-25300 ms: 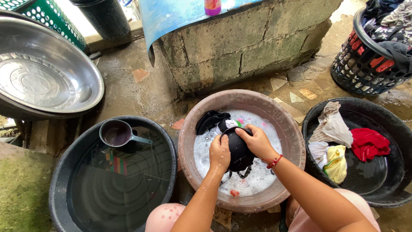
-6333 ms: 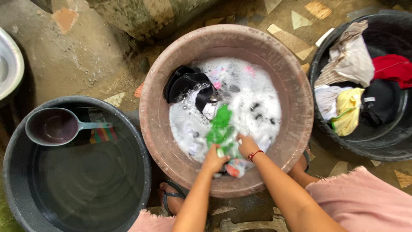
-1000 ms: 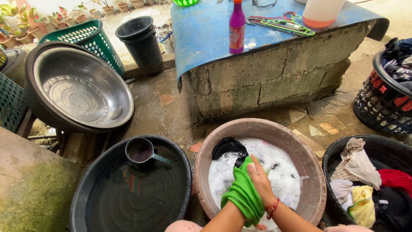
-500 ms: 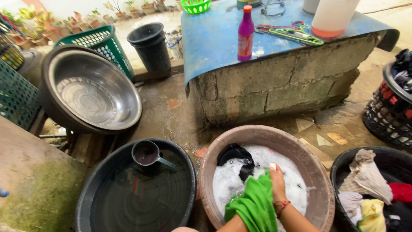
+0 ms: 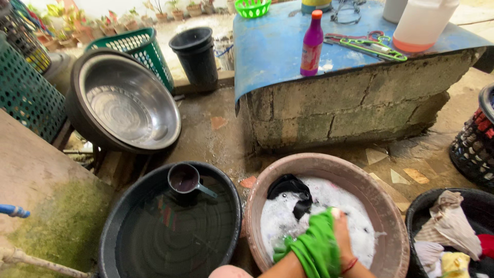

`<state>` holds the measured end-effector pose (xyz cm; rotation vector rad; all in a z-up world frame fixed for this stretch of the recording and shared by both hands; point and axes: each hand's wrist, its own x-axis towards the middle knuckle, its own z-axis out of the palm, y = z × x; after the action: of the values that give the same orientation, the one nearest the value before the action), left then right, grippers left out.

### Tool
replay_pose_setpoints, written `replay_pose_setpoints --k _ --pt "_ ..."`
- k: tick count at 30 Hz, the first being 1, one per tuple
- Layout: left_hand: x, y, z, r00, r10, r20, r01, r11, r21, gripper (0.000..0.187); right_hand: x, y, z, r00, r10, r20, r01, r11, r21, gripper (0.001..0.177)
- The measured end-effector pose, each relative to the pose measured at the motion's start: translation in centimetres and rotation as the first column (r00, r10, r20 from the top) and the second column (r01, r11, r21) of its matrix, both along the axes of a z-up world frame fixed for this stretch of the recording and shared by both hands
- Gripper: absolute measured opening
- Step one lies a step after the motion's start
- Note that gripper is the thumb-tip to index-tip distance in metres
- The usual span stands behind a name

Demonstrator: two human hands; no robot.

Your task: The person washes clothes by hand in a basin with soapy water, scrubbing several garments including a yellow item, a white shirt, a red cloth, and a black garment, then moves the washed items into a secondary black basin.

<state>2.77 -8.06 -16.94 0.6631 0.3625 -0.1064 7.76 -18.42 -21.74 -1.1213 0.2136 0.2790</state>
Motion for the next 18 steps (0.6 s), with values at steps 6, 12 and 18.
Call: replay_pose_setpoints --k 6,12,18 --pt "0.2 -1.7 -0.5 0.999 -0.037 -0.013 0.037 0.999 0.02 0.049 -4.1 0.1 1.5 0.926 0.136 0.353 0.031 0.903 -0.429 0.036" --pt "-0.5 -2.3 -1.2 0.995 -0.091 -0.027 0.092 0.995 0.046 0.048 -3.0 -0.3 2.8 0.993 0.014 -0.121 -0.008 0.998 0.055 0.042" --pt "-0.2 -3.4 -0.7 0.991 -0.134 -0.013 0.135 0.99 0.031 0.047 -3.4 -1.5 2.3 0.994 -0.035 0.107 0.035 0.999 0.003 0.033"
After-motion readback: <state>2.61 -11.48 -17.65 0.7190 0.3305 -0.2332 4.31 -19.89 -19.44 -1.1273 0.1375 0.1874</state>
